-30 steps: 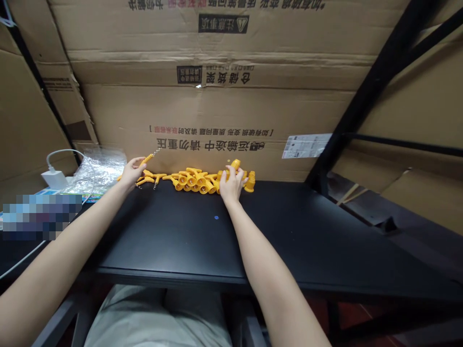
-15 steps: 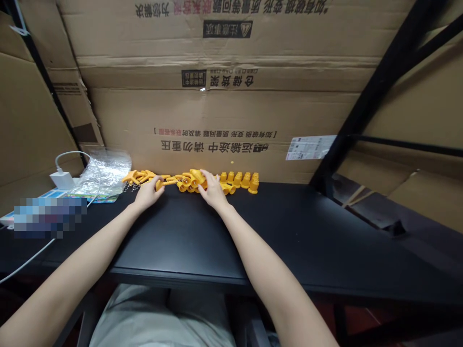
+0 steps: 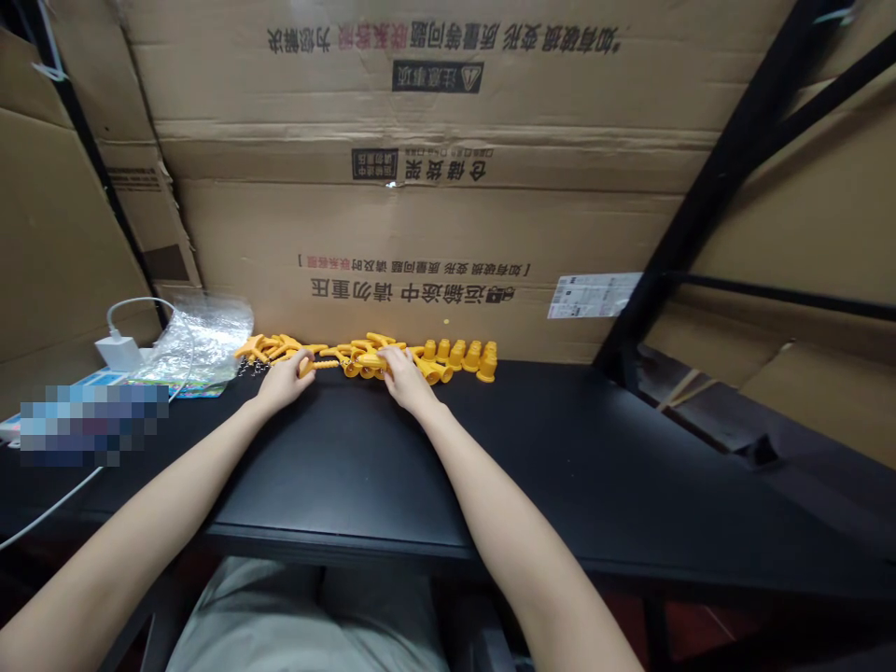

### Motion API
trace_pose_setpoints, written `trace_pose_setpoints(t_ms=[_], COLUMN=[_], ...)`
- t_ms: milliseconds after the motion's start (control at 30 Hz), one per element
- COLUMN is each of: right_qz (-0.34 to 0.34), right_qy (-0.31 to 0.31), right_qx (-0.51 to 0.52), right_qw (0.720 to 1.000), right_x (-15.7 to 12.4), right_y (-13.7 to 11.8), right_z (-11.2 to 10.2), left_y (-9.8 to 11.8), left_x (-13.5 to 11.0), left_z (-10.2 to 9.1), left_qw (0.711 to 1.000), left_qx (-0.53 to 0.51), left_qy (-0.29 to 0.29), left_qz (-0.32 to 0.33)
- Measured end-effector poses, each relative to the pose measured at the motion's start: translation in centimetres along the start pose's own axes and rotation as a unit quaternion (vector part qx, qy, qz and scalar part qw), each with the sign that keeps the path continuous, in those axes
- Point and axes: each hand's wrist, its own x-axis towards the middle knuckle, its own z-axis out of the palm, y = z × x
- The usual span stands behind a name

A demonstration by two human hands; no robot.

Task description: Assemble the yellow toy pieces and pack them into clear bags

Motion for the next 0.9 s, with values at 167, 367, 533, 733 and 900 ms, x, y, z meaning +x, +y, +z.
trace_pose_setpoints(t_ms=[167,367,533,733,900], right_qz=[0.023,-0.002,-0.036,0.090,0.192], right_qy=[0.007,0.007,0.004,-0.007,-0.014], right_qx=[-0.019,0.009,0.095,0.210,0.270], right_qw=[1.000,1.000,0.995,0.974,0.943], right_x=[0.1,0.2,0.7,1.2,1.5], right_y=[-0.1,-0.1,-1.6,-2.8,-3.3], right_z=[-0.2,-0.1,-0.3,-1.0,-1.0], left_y=[0.0,0.1,0.3,0.3,1.0], left_x=[0.0,-0.1,0.0,0.1,-0.2], left_z=[0.0,0.1,0.0,-0.5,-0.9], left_qw=[1.000,0.999,0.995,0.992,0.989], left_qx=[-0.007,-0.027,-0.066,-0.075,-0.089], left_qy=[-0.001,0.016,0.019,0.024,0.041], left_qz=[0.005,0.031,0.078,0.095,0.107])
